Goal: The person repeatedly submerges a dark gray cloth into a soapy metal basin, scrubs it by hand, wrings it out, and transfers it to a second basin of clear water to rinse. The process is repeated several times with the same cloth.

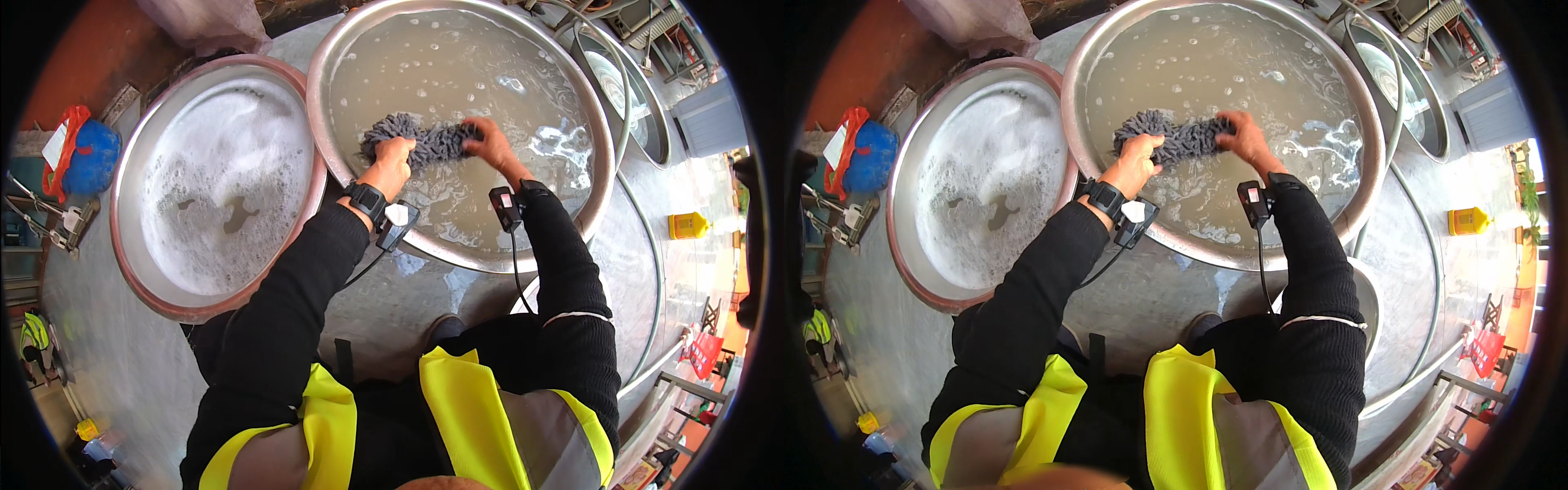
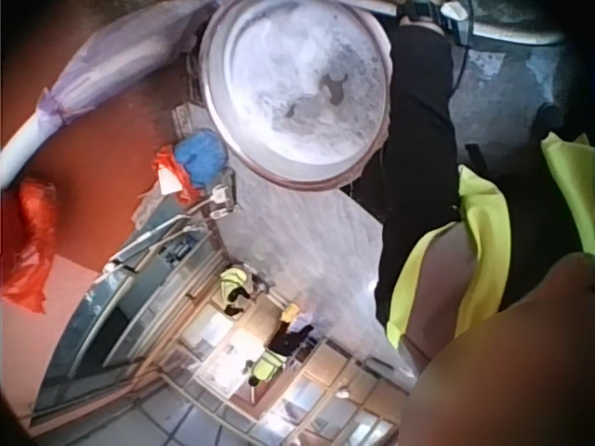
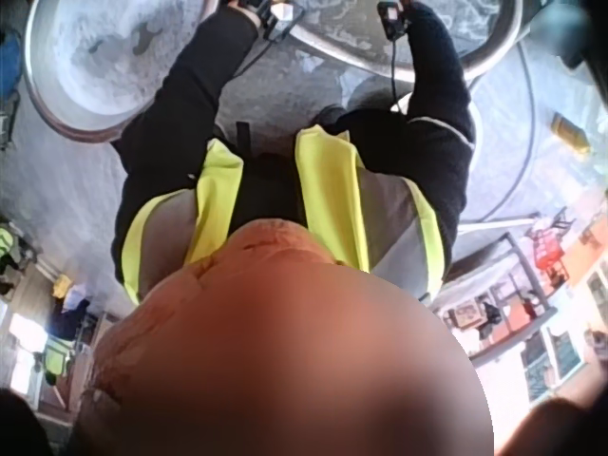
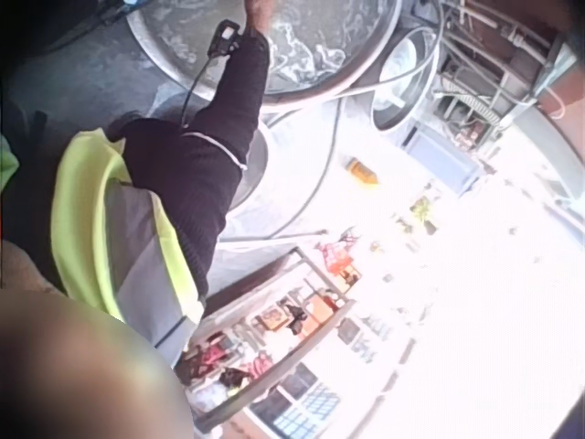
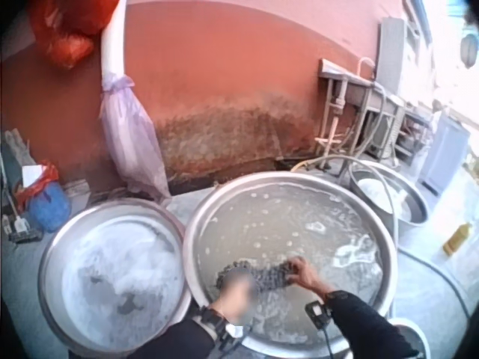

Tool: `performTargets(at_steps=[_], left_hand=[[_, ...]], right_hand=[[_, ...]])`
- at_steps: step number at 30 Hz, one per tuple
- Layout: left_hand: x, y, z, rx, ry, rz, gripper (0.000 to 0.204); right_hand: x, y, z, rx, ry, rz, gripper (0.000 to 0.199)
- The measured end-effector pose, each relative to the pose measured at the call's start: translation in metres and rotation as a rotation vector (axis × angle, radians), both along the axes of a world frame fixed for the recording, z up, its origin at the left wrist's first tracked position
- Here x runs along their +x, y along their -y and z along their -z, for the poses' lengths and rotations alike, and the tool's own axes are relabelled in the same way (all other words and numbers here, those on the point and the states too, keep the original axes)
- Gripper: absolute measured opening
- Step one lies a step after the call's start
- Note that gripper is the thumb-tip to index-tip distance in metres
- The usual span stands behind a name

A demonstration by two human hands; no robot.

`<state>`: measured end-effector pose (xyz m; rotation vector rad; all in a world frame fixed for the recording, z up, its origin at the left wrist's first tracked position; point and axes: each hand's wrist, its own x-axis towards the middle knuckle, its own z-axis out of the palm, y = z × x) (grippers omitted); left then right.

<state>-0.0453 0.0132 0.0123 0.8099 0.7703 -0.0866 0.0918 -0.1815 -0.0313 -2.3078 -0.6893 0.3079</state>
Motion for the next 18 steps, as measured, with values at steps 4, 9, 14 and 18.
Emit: performTargets(at_steps=[4,9,14,18], left_hand=[[0.012,0.005,0.019,0.102,-0.127,-0.052,0.045],[0.009,0.001,0.023,-0.115,0.038,-0.078,0.029],[0.005,-0.011,0.005,-0.253,0.185,-0.128,0.025],[0.010,-0.013,-0.002,-0.341,0.406,-0.241,0.029]], right_hand=[[-0.022,-0.008,0.011,-0.583,0.074,-0.218,0.052],[-0.023,-0.023,-0.005,-0.742,0.064,-0.162,0.058],[-0.007,-0.003,-0.029,-0.152,-0.366,-0.012,0.048],[-0.027,0.001,-0.051,0.754,-0.892,0.152,0.037]])
